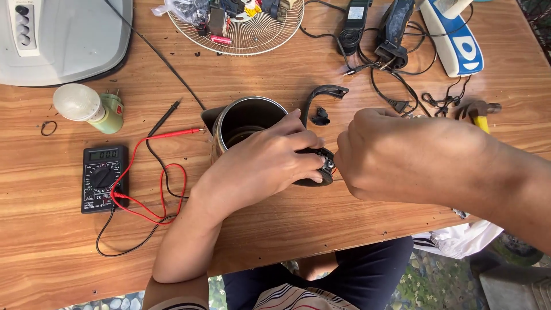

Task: Reassembling an electric kettle by attaching the handle and internal components using a screwdriver.

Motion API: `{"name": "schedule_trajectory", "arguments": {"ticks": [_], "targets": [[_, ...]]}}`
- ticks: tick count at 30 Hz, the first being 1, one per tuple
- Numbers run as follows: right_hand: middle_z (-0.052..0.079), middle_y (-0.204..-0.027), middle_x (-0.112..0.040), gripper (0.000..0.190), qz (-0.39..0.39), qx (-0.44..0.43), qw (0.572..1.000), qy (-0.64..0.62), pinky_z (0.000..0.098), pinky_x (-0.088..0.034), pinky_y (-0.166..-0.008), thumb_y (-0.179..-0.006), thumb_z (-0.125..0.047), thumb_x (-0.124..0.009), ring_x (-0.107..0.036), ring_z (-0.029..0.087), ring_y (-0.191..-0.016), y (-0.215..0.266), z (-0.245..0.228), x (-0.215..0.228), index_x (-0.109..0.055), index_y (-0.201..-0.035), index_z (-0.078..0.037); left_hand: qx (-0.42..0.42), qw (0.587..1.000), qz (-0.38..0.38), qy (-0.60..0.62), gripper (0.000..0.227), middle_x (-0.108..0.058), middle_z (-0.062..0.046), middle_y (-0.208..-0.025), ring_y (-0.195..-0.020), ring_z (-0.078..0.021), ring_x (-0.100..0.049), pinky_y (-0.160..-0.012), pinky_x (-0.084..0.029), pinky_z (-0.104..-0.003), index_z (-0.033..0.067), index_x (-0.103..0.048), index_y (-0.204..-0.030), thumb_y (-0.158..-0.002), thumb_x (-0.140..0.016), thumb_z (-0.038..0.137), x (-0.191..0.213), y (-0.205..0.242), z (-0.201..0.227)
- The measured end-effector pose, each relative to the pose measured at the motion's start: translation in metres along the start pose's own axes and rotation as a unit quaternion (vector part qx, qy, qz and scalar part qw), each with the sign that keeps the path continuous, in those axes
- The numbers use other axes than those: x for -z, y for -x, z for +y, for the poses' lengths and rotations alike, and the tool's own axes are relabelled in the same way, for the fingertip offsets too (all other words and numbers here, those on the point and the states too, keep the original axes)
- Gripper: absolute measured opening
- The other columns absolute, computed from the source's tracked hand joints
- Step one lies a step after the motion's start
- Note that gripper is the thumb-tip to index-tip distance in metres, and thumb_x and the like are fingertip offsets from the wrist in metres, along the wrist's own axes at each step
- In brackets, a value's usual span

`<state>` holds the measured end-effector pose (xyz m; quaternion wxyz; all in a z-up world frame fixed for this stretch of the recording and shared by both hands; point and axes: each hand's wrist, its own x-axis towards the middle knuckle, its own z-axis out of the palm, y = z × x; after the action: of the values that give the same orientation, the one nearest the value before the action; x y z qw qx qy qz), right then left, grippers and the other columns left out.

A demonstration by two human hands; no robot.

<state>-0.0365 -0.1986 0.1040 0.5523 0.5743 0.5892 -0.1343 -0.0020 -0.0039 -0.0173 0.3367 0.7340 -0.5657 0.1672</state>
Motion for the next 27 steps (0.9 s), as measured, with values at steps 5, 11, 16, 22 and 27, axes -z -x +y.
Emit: {"name": "schedule_trajectory", "arguments": {"ticks": [5, 11, 16, 22, 27], "targets": [[0.014, -0.066, -0.067, 0.034, -0.061, -0.101, 0.983, -0.141, 0.0318, -0.040, -0.044, -0.085, 0.027, -0.069, -0.047, 0.017, -0.040, -0.002, 0.000, 0.012, -0.067, -0.064, 0.001, 0.009, 1.000, 0.005, 0.012, 0.008, -0.070, -0.007, -0.104, -0.096, -0.0281, -0.057, -0.113, -0.043, -0.043, 0.0065, -0.074, -0.082, -0.085, -0.070, 0.013, -0.002, 0.001, 0.002], [0.003, -0.083, -0.071, 0.013, -0.215, -0.194, 0.893, -0.344, 0.0318, -0.058, -0.058, -0.087, -0.002, -0.067, -0.071, 0.018, -0.062, -0.006, 0.012, 0.040, -0.066, -0.091, -0.014, 0.010, 1.000, 0.001, -0.014, 0.004, -0.070, -0.006, -0.108, -0.103, -0.0280, -0.057, -0.094, -0.050, -0.038, 0.0083, -0.073, -0.085, -0.084, -0.070, 0.009, -0.002, 0.001, 0.003], [0.003, -0.078, -0.072, 0.019, -0.192, -0.292, 0.856, -0.380, 0.0321, -0.054, -0.051, -0.094, -0.016, -0.058, -0.069, 0.020, -0.062, -0.012, 0.021, 0.047, -0.070, -0.079, -0.015, 0.009, 1.000, 0.003, -0.014, 0.003, -0.070, -0.006, -0.108, -0.104, -0.0283, -0.056, -0.090, -0.050, -0.038, 0.0066, -0.072, -0.084, -0.085, -0.070, 0.009, 0.000, 0.000, 0.005], [0.006, -0.084, -0.078, 0.028, -0.232, -0.359, 0.765, -0.482, 0.0394, -0.050, -0.056, -0.092, -0.036, -0.062, -0.071, 0.025, -0.062, -0.018, 0.045, 0.039, -0.082, -0.084, -0.017, 0.004, 1.000, 0.006, -0.027, 0.006, -0.064, -0.004, -0.101, -0.103, -0.0282, -0.056, -0.100, -0.049, -0.040, 0.0089, -0.074, -0.091, -0.086, -0.070, 0.010, -0.002, 0.001, 0.003], [0.004, -0.075, -0.076, 0.020, -0.197, -0.370, 0.782, -0.460, 0.0358, -0.054, -0.051, -0.092, -0.023, -0.057, -0.073, 0.021, -0.058, -0.010, 0.028, 0.045, -0.072, -0.081, -0.022, 0.003, 1.000, 0.005, -0.016, 0.004, -0.066, -0.005, -0.103, -0.100, -0.0281, -0.056, -0.103, -0.047, -0.040, 0.0073, -0.073, -0.087, -0.085, -0.070, 0.009, 0.001, 0.000, 0.005]]}}
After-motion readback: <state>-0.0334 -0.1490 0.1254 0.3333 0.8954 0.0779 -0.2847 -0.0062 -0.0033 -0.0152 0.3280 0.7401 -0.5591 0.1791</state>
